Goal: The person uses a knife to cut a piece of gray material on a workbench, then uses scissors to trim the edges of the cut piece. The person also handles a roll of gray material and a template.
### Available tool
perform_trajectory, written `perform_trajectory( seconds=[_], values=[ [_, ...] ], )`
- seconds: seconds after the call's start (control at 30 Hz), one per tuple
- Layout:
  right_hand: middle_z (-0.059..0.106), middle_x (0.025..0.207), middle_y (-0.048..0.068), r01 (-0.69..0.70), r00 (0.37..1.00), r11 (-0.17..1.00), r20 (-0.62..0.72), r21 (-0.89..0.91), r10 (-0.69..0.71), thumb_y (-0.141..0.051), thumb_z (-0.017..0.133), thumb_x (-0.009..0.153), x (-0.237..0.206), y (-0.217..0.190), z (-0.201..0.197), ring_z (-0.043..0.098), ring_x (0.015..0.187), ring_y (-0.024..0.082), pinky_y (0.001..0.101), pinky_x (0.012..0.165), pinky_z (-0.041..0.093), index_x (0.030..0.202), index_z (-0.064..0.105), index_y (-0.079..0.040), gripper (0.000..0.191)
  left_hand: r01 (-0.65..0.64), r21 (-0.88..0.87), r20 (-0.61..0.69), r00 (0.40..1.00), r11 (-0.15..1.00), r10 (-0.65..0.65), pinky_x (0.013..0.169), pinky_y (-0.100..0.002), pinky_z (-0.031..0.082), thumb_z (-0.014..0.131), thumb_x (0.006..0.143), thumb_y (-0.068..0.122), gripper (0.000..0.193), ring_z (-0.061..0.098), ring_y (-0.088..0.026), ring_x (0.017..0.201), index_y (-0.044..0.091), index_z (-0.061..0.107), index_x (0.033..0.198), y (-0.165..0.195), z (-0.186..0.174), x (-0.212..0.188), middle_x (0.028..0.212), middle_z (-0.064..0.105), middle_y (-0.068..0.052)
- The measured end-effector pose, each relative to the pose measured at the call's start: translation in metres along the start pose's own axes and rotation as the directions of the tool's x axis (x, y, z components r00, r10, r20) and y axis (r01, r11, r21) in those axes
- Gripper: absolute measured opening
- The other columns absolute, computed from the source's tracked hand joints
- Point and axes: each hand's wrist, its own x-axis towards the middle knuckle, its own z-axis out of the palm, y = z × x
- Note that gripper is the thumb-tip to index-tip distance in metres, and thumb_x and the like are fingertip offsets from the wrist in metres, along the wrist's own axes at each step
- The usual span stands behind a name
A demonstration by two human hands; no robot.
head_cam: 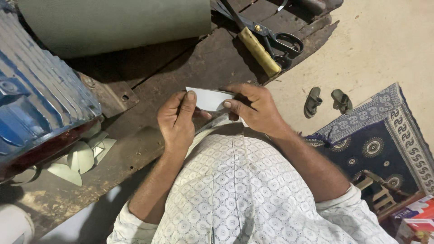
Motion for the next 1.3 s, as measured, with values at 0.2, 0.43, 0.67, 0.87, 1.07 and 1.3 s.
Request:
perform_trajectory(
  seconds=[0.2, 0.43, 0.67, 0.87, 1.07, 1.3],
  values=[
    [0.07, 0.084, 0.007, -0.014, 1.0, 1.0, -0.016, -0.017, 0.013, -0.009, 0.068, 0.101, 0.001, -0.001, -0.002, 0.068, 0.066, 0.009, 0.0243, 0.056, 0.056, 0.12, 0.069, 0.005, 0.024, -0.009, 0.032, 0.028, 1.0, 0.999, 0.009, 0.061, -0.029, 0.062, 0.061, 0.109, 0.019, 0.024, 0.07, -0.014, 0.068, -0.002, 0.068, 0.1, -0.001, 0.0, 0.0, 0.083, 0.071, -0.009],
    [0.072, 0.082, 0.007, 0.026, 0.999, 0.998, -0.02, -0.053, -0.027, -0.009, 0.07, 0.099, 0.002, 0.0, -0.007, 0.069, 0.069, 0.01, 0.0251, 0.058, 0.057, 0.109, 0.069, 0.003, 0.015, -0.127, 0.071, 0.12, 0.986, 0.989, 0.118, 0.065, -0.028, 0.065, 0.061, 0.108, 0.021, 0.022, 0.073, -0.015, 0.078, 0.0, 0.069, 0.111, 0.002, -0.001, -0.001, 0.097, 0.072, -0.01],
    [0.077, 0.103, 0.013, 0.402, 0.91, 0.865, 0.032, -0.299, -0.412, -0.004, 0.073, 0.096, -0.002, -0.014, -0.018, 0.077, 0.094, 0.021, 0.0304, 0.08, 0.063, 0.101, 0.066, 0.0, 0.009, -0.527, 0.252, 0.296, 0.841, 0.812, 0.453, 0.075, -0.025, 0.064, 0.067, 0.106, 0.019, 0.015, 0.073, -0.014, 0.093, 0.008, 0.073, 0.113, 0.014, -0.004, -0.01, 0.112, 0.071, -0.008],
    [0.077, 0.101, 0.013, 0.413, 0.91, 0.87, 0.071, -0.271, -0.409, -0.002, 0.075, 0.095, -0.011, -0.025, -0.021, 0.078, 0.092, 0.02, 0.0303, 0.079, 0.062, 0.097, 0.064, 0.0, 0.012, -0.503, 0.351, 0.3, 0.859, 0.79, 0.414, 0.067, -0.022, 0.06, 0.069, 0.102, 0.012, 0.013, 0.072, -0.012, 0.086, 0.001, 0.073, 0.107, 0.032, -0.002, -0.016, 0.104, 0.072, -0.008],
    [0.072, 0.086, 0.008, 0.018, 0.999, 1.0, 0.044, 0.003, -0.018, -0.004, 0.071, 0.098, -0.006, -0.016, -0.017, 0.072, 0.072, 0.013, 0.028, 0.061, 0.06, 0.099, 0.064, 0.002, 0.009, 0.159, -0.105, 0.088, 0.985, 0.982, -0.15, 0.064, -0.029, 0.065, 0.062, 0.105, 0.019, 0.023, 0.072, -0.015, 0.073, -0.004, 0.068, 0.104, 0.032, 0.007, -0.009, 0.094, 0.072, -0.011],
    [0.07, 0.083, 0.008, -0.206, 0.976, 0.928, 0.134, 0.31, 0.172, -0.008, 0.071, 0.099, 0.0, -0.003, -0.018, 0.068, 0.069, 0.013, 0.0268, 0.062, 0.057, 0.103, 0.066, 0.004, 0.014, 0.332, -0.254, 0.045, 0.942, 0.908, -0.332, 0.057, -0.03, 0.061, 0.063, 0.104, 0.017, 0.022, 0.07, -0.016, 0.064, -0.003, 0.069, 0.096, 0.022, 0.005, 0.0, 0.085, 0.072, -0.011]
  ],
)
